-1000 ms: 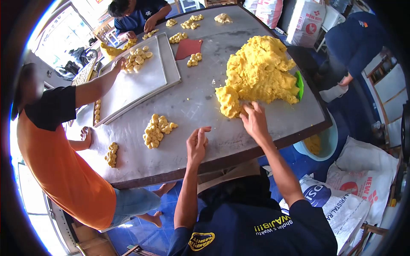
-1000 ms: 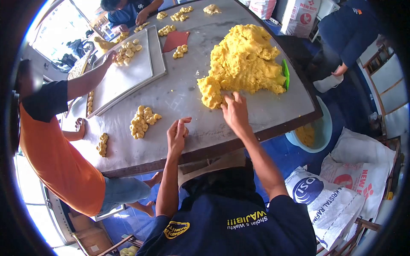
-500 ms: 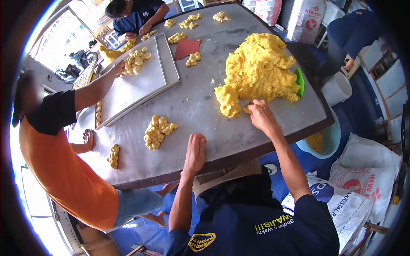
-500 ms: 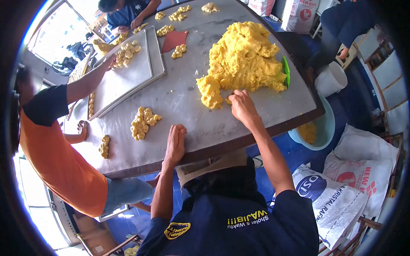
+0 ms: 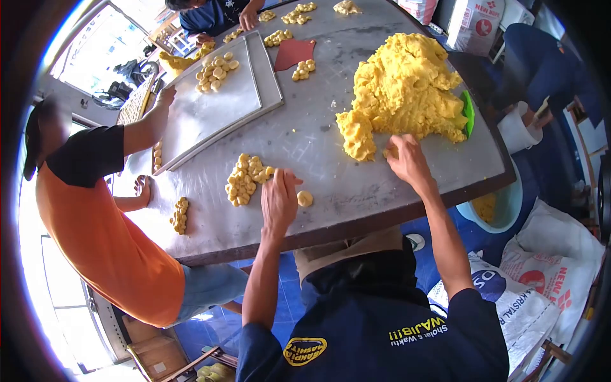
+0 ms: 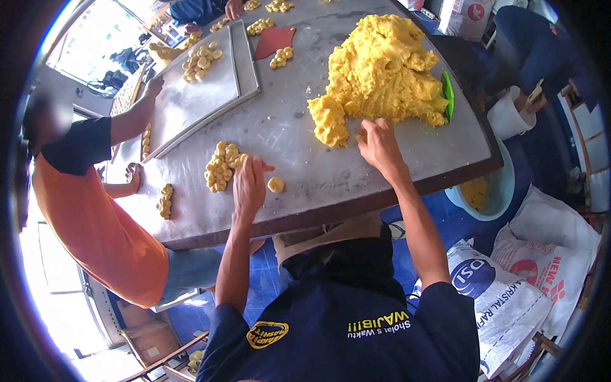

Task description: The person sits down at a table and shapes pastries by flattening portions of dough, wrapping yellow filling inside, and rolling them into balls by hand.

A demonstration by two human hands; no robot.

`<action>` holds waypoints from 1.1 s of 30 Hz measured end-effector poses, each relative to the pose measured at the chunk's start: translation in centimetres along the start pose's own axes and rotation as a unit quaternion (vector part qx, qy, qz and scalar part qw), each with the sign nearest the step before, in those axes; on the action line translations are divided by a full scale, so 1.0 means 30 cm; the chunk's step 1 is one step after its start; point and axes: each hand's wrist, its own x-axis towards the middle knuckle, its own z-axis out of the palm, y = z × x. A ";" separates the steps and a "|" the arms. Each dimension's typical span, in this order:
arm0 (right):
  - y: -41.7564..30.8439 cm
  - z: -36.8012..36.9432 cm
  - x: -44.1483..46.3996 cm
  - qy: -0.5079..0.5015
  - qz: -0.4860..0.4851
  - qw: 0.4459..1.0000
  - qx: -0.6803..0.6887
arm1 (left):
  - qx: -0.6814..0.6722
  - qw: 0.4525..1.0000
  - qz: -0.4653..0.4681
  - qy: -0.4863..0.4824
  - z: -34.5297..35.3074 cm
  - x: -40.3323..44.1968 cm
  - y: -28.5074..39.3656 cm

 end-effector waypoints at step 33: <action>0.003 0.070 -0.149 0.051 -0.109 0.979 -0.166 | 0.052 0.961 0.246 0.114 0.016 0.012 -0.153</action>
